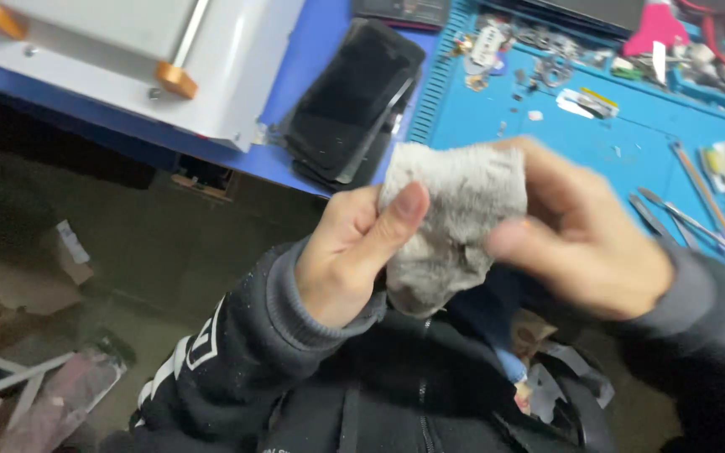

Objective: The recorder is cleaning a smartphone screen and internal frame using a cloth, liquid spray, and a metal pry tool.

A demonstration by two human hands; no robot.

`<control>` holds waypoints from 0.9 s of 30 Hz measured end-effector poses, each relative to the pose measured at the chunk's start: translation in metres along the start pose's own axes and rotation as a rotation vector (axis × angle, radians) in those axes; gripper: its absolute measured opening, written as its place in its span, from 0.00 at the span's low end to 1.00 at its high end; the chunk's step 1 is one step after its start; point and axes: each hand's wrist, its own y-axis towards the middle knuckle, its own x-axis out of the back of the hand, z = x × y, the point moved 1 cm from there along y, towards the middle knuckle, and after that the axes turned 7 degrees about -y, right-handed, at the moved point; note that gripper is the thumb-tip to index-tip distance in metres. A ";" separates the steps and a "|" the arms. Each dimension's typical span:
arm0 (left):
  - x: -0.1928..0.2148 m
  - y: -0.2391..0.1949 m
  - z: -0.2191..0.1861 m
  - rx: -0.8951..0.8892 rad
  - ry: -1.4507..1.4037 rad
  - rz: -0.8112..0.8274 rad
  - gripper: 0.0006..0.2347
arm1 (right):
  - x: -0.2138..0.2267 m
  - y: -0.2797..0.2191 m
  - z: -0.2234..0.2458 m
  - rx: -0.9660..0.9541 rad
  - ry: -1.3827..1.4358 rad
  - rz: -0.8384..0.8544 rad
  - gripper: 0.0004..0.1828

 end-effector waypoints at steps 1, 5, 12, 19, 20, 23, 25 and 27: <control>-0.005 0.004 0.003 0.009 0.000 0.013 0.23 | -0.002 -0.011 -0.008 -0.004 -0.001 -0.015 0.25; -0.018 0.016 0.007 -0.050 0.088 -0.063 0.18 | -0.004 -0.044 -0.035 -0.167 0.008 -0.154 0.25; -0.013 0.043 0.050 -0.132 0.251 -0.155 0.05 | -0.002 -0.090 -0.081 -0.196 0.352 -0.327 0.18; -0.045 0.025 0.134 0.076 -0.141 -0.116 0.16 | -0.018 -0.104 -0.058 0.247 0.190 -0.530 0.14; -0.049 0.021 0.146 0.098 -0.165 -0.082 0.12 | -0.019 -0.112 -0.060 0.228 0.200 -0.565 0.17; -0.056 0.017 0.160 0.188 -0.265 -0.092 0.08 | -0.025 -0.126 -0.075 0.156 0.173 -0.664 0.21; -0.060 0.017 0.153 0.259 -0.340 -0.131 0.09 | -0.029 -0.133 -0.087 0.102 0.131 -0.733 0.23; -0.064 0.019 0.131 0.196 0.006 -0.069 0.12 | -0.029 -0.141 -0.096 0.097 -0.046 -0.935 0.23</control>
